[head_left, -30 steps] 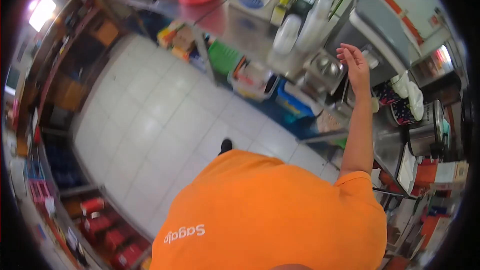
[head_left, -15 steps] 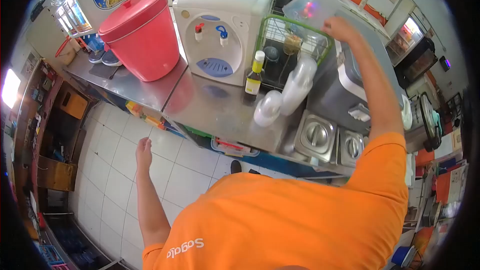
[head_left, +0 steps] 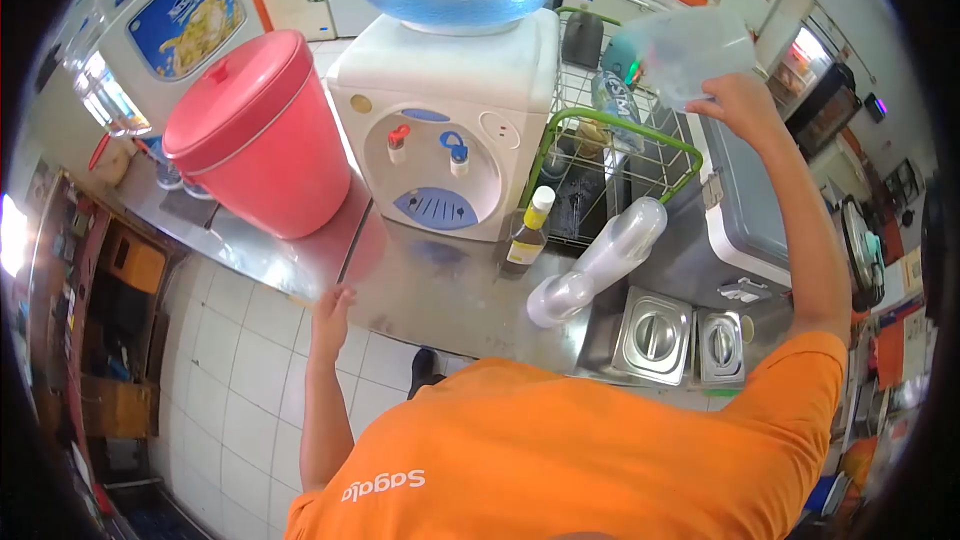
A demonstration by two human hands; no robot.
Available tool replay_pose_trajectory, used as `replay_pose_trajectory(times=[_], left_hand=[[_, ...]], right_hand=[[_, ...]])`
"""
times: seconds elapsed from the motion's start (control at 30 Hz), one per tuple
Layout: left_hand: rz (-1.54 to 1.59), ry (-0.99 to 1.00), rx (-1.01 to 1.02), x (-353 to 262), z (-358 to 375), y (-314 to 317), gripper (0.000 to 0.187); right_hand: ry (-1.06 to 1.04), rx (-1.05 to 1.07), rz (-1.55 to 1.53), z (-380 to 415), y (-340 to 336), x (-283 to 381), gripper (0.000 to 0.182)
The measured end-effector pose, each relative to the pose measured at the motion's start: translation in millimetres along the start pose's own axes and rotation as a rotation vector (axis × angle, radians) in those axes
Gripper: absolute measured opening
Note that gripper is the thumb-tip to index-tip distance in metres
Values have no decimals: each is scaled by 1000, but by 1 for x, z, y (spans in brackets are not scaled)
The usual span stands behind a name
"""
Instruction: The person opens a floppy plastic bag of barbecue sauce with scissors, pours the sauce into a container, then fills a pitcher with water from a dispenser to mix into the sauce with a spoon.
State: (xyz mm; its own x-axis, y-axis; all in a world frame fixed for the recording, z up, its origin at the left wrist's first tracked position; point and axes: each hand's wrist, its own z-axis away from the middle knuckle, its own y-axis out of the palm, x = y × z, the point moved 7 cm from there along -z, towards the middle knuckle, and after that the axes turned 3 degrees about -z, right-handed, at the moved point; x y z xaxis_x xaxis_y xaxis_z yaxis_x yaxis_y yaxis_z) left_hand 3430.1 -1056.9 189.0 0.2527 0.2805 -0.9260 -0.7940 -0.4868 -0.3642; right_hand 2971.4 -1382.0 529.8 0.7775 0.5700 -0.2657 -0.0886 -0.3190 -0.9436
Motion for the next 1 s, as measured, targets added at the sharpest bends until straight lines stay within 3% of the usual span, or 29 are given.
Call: replay_pose_trajectory(times=[0.1,0.17,0.23,0.3,0.33,0.37,0.43,0.53,0.6,0.67,0.73,0.8,0.97,1.0], left_hand=[[75,142,25,-65,-49,1,24],[195,264,100,-112,-70,8,21],[149,477,131,-138,-97,11,20],[-36,668,138,-194,-97,9,19],[-79,787,145,-221,-95,7,19],[-120,908,152,-241,-94,7,19],[-155,985,198,-254,-109,12,20],[-211,1078,364,-260,-126,25,21],[-228,1090,499,-250,-126,35,21],[-238,1195,416,-249,-123,36,20],[-240,1220,399,-246,-122,39,20],[-238,1249,380,-250,-117,38,19],[-828,1281,340,-232,-100,44,15],[-827,1294,349,-227,-97,43,15]], right_hand=[[151,-115,53,22,-37,12,49],[261,-389,53,50,-77,36,47],[345,-528,-249,84,-99,62,45],[467,-588,-859,132,-79,67,43],[609,-773,-1128,164,-54,76,46],[605,-1127,-1286,166,-57,132,54],[447,-577,-1338,171,-33,182,56],[459,-90,-1586,154,41,262,49],[536,39,-1687,133,96,314,45],[794,122,-1979,120,152,355,43],[855,104,-2114,102,185,384,45],[872,14,-2144,85,195,401,45],[874,-174,-2241,62,207,424,46],[873,-180,-2246,60,210,426,46]])
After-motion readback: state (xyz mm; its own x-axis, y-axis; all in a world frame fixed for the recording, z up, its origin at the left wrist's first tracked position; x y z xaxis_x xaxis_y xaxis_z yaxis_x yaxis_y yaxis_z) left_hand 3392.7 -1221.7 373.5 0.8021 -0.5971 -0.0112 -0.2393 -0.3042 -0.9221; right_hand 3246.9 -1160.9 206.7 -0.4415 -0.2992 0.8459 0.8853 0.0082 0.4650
